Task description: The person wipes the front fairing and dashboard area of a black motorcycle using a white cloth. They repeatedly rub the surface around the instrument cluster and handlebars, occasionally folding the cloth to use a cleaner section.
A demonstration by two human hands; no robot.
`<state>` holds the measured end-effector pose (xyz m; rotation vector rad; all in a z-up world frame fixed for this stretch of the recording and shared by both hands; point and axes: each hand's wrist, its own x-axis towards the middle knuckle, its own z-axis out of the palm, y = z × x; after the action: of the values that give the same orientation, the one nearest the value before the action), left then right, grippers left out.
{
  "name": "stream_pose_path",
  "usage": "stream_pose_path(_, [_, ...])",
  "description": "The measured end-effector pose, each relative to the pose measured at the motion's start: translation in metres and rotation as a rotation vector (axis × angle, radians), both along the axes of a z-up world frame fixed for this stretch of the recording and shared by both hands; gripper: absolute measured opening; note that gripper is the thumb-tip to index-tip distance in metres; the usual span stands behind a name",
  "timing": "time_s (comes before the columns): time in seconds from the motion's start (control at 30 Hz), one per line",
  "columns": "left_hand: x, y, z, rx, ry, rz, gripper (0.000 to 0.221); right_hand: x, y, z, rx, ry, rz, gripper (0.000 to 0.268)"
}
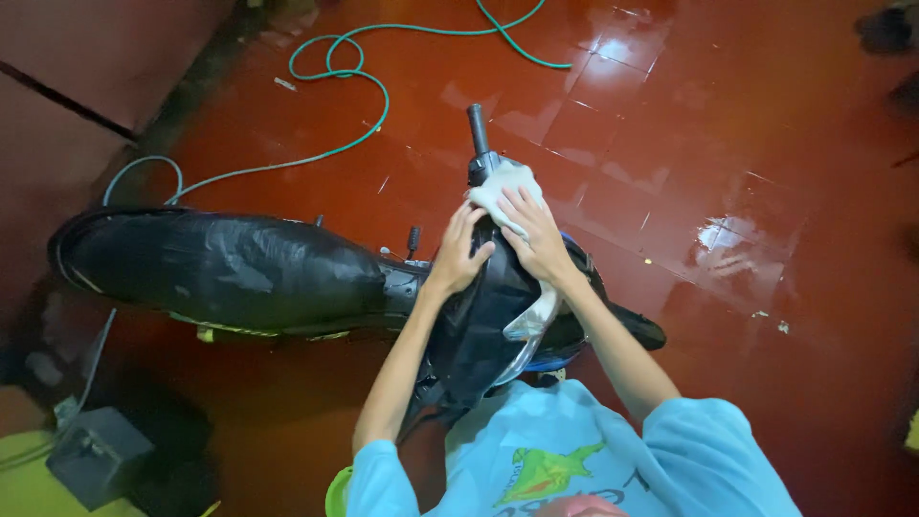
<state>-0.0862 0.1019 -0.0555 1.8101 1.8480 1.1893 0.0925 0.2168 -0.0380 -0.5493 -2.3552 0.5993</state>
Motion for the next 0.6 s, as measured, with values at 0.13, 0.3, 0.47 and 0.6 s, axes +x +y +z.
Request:
stream_pose_path(0.13, [-0.002,0.006,0.013,-0.111,-0.108,-0.127,0.062,0.033,-0.048,0.001,-0.137,0.112,-0.108,0.046])
stream_pose_path(0.3, [0.005,0.002,0.032,-0.291,-0.074,-0.125,0.061,0.073,-0.114,-0.023,-0.238,0.252,-0.224,0.045])
stream_pose_path(0.47, [0.002,0.005,0.022,-0.411,-0.142,0.026,0.069,0.077,-0.158,-0.060,-0.729,0.379,-0.766,0.047])
stream_pose_path(0.6, [0.002,0.005,0.019,-0.494,-0.174,0.059,0.071,0.082,-0.156,-0.097,-1.163,0.884,-0.969,0.045])
